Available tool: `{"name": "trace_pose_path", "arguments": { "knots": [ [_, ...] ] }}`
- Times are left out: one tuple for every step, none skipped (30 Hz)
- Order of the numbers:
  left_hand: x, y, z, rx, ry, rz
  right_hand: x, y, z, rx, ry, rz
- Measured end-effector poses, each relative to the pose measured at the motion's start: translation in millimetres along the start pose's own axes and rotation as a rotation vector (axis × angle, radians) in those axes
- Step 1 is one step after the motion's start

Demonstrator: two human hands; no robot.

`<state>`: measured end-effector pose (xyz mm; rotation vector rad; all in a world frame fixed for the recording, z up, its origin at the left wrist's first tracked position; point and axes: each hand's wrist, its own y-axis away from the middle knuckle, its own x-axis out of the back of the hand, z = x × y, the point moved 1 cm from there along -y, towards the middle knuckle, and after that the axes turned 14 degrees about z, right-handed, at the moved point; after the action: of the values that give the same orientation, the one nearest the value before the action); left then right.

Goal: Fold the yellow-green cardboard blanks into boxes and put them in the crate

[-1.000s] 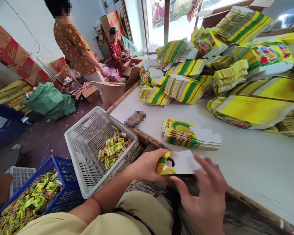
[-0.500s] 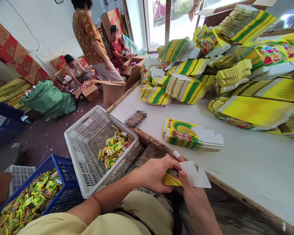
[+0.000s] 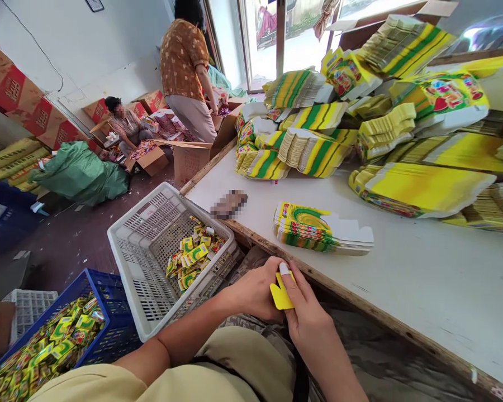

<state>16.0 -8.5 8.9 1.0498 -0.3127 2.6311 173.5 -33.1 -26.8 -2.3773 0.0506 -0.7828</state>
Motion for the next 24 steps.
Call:
{"name": "trace_pose_path", "arguments": {
  "knots": [
    [-0.5,0,0,0.003,0.014,0.029,2,-2,1,-0.006,-0.010,0.004],
    [-0.3,0,0,0.007,0.027,0.062,4,-3,2,-0.010,-0.024,0.014],
    [0.7,0,0,0.015,0.031,0.091,7,-5,4,-0.011,-0.041,0.024],
    [2.2,0,0,0.028,0.024,0.112,10,-7,6,-0.015,-0.054,0.040],
    [4.1,1,0,0.047,0.010,0.123,12,-8,8,-0.020,-0.061,0.061],
    [6.2,1,0,0.066,-0.007,0.127,13,-8,10,-0.020,-0.064,0.082],
    [8.1,2,-1,0.082,-0.022,0.127,13,-7,11,-0.016,-0.063,0.093],
    [9.8,2,-2,0.091,-0.036,0.131,12,-6,11,-0.011,-0.059,0.092],
    [11.1,3,-3,0.093,-0.048,0.139,10,-5,10,-0.008,-0.052,0.077],
    [12.2,3,-4,0.089,-0.057,0.150,6,-3,8,-0.006,-0.043,0.051],
    [13.1,3,-5,0.081,-0.065,0.160,3,-2,7,-0.009,-0.032,0.025],
    [14.1,3,-5,0.074,-0.072,0.167,0,-1,6,-0.018,-0.019,0.010],
    [15.2,3,-5,0.068,-0.077,0.167,-2,-1,5,-0.029,-0.010,0.011],
    [16.6,2,-4,0.063,-0.080,0.157,-1,-2,6,-0.036,-0.013,0.017],
    [18.3,1,-3,0.057,-0.084,0.137,1,-3,7,-0.036,-0.030,0.019],
    [20.1,0,-2,0.053,-0.089,0.115,5,-6,10,-0.028,-0.061,0.015],
    [22.0,-1,-1,0.047,-0.096,0.092,10,-8,13,-0.016,-0.095,0.000],
    [23.5,-2,0,0.040,-0.105,0.072,15,-11,16,0.000,-0.125,-0.029],
    [24.4,-3,1,0.029,-0.115,0.058,20,-14,18,0.012,-0.145,-0.066],
    [24.5,-4,2,0.015,-0.125,0.051,23,-16,20,0.017,-0.150,-0.098],
    [23.8,-4,3,-0.002,-0.136,0.047,24,-17,20,0.010,-0.140,-0.110],
    [22.5,-5,3,-0.017,-0.148,0.048,23,-17,20,-0.009,-0.122,-0.101],
    [21.0,-6,4,-0.026,-0.166,0.053,20,-16,18,-0.040,-0.102,-0.075],
    [19.7,-6,4,-0.027,-0.188,0.062,15,-15,14,-0.077,-0.088,-0.032]
  ]
}}
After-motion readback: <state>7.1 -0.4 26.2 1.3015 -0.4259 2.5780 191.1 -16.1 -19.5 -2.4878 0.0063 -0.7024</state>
